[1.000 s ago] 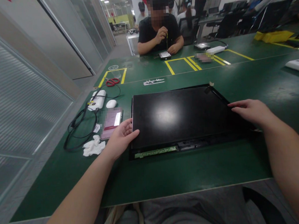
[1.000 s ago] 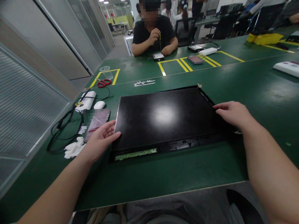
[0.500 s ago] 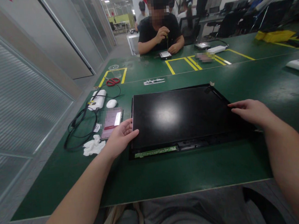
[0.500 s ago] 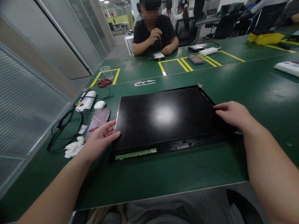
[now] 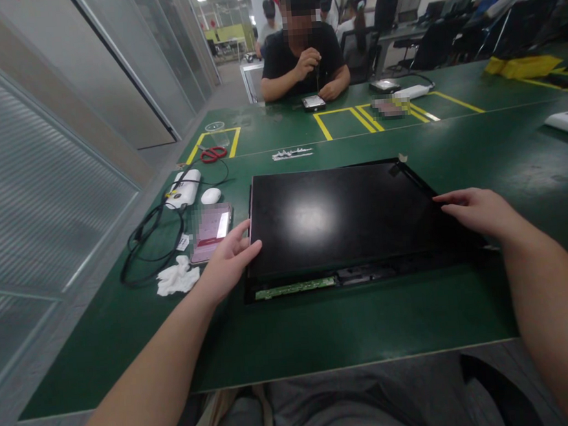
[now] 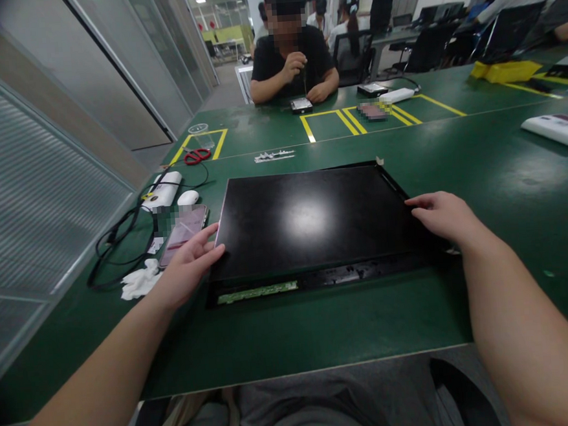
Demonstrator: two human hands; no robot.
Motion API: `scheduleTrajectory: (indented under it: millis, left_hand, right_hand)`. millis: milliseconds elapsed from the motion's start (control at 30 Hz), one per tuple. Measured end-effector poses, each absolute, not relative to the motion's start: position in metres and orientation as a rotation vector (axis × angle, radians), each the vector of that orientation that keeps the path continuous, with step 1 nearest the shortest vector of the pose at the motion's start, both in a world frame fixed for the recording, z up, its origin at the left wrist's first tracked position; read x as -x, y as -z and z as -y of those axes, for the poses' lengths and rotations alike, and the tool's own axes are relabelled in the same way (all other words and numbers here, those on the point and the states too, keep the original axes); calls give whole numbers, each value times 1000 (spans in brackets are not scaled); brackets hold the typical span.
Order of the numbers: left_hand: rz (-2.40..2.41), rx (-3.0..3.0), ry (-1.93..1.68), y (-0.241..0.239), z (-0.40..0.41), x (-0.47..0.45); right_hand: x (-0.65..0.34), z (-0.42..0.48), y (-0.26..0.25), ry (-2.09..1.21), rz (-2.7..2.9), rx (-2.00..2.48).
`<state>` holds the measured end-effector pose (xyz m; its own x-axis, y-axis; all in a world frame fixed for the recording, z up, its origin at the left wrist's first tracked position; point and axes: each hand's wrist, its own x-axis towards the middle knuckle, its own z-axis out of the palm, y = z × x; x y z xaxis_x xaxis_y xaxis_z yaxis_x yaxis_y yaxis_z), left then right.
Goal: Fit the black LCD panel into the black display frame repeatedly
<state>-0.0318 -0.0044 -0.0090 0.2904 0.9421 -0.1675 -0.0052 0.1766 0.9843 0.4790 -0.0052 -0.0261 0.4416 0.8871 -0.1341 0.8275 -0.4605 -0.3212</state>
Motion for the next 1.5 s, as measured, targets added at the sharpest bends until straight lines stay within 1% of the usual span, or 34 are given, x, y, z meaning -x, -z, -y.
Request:
scheduleTrajectory:
  millis: [133,467,1067,1200,1333,1500]
  left_hand:
    - [-1040,-1161,-893,11,3,32]
    - [-1019,-1130,-883,9,3,29]
    - [-1044,-1151,-895,11,5,30]
    - [-1099,-1292,-973,14,4,31]
    - [-1301,-1576,-1018,21,-1,39]
    - [-1425,-1764,-905,32,-6,48]
  right_hand:
    - [-478,7,26,-364,1510,2446]
    - [-479,7,29,-454,1454,2423]
    - [-474,7,25,-419,1447,2453]
    - [-471,8,23,-426,1417,2458]
    - [-474,8,25,-444,1419,2437]
    - [-483,6,32,-421,1446,2404]
